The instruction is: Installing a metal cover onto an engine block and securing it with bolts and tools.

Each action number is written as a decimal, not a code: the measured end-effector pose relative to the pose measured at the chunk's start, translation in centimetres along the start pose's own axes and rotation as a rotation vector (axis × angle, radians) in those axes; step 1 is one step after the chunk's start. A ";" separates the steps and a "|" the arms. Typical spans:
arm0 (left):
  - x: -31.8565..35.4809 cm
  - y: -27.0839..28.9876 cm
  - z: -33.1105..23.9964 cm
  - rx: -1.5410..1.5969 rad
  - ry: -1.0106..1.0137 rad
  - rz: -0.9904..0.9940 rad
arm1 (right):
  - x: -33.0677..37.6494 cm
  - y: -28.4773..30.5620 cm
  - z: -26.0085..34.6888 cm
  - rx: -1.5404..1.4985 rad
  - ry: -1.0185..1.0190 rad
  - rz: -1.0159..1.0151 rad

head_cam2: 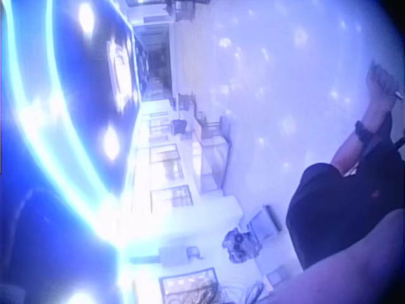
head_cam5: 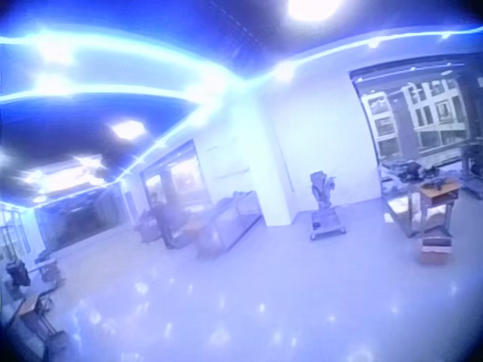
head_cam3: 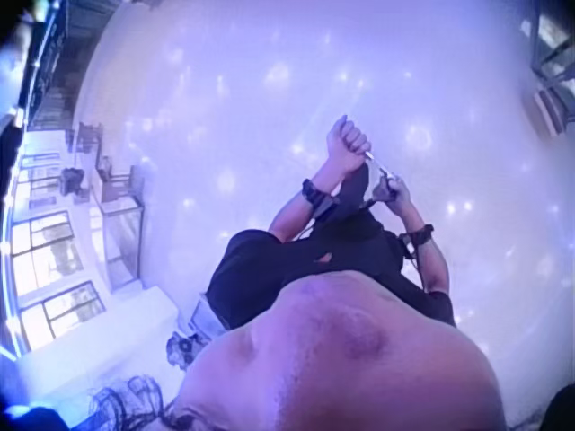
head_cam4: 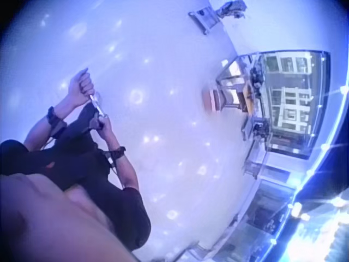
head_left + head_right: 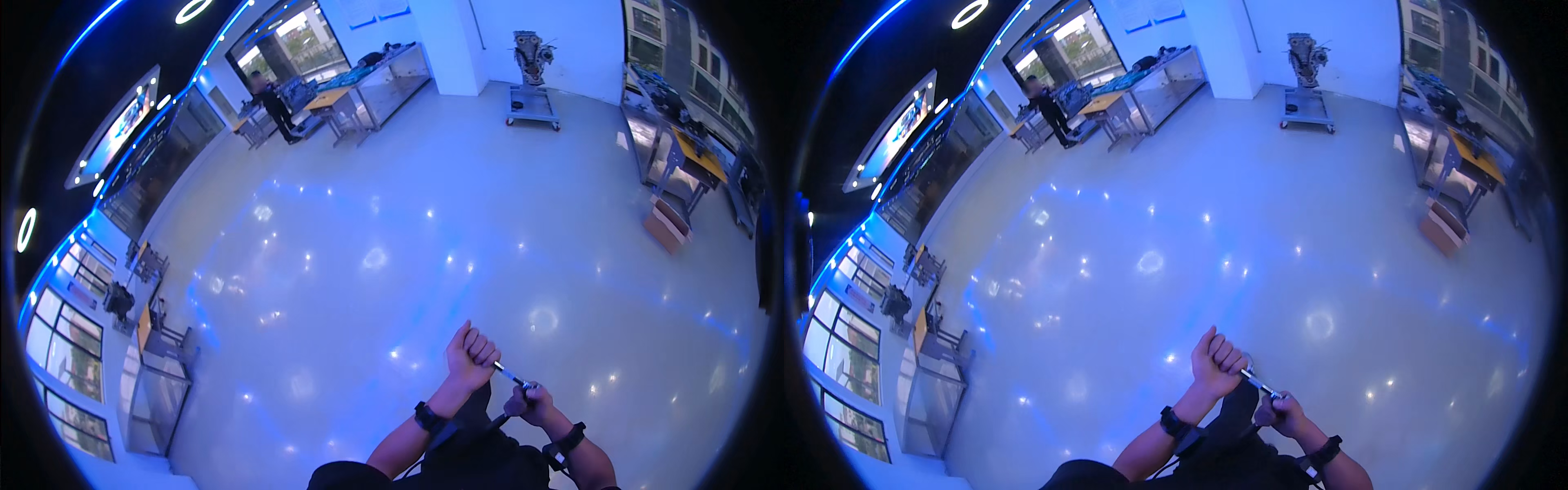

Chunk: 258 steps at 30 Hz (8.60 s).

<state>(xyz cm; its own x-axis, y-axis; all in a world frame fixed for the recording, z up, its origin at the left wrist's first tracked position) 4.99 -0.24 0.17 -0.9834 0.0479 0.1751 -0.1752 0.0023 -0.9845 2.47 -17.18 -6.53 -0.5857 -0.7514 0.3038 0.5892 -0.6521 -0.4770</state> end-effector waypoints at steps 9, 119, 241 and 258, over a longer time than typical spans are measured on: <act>-12.8 7.2 -4.7 0.145 0.017 -0.742 | -10.8 1.7 14.9 1.479 0.489 -0.064; -168.4 -24.3 -21.1 -0.030 0.245 -0.396 | -109.1 88.5 95.6 0.388 0.139 -0.106; -211.0 -43.3 -28.8 -1.744 -1.632 -2.263 | -162.3 131.7 141.7 0.884 -0.206 0.707; -209.9 -44.5 -29.3 -1.819 -1.526 -2.218 | -162.9 133.0 141.9 0.975 -0.083 0.736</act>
<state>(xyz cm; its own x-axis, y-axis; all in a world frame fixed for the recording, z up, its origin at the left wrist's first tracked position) 220.56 18.92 7.08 0.2247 -0.7273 -0.6485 -0.3801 -0.6782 0.6289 255.23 4.20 -2.44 0.0793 -0.9534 0.2910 0.9559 0.1556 0.2492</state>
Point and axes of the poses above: each hand's wrist, its own x-axis away from the middle knuckle, its own y-axis out of the back of the hand, z = x × y, the point moved 5 cm from there along -x, towards the middle knuckle, and after that the axes turned 12 degrees about -z, right-handed, at the moved point
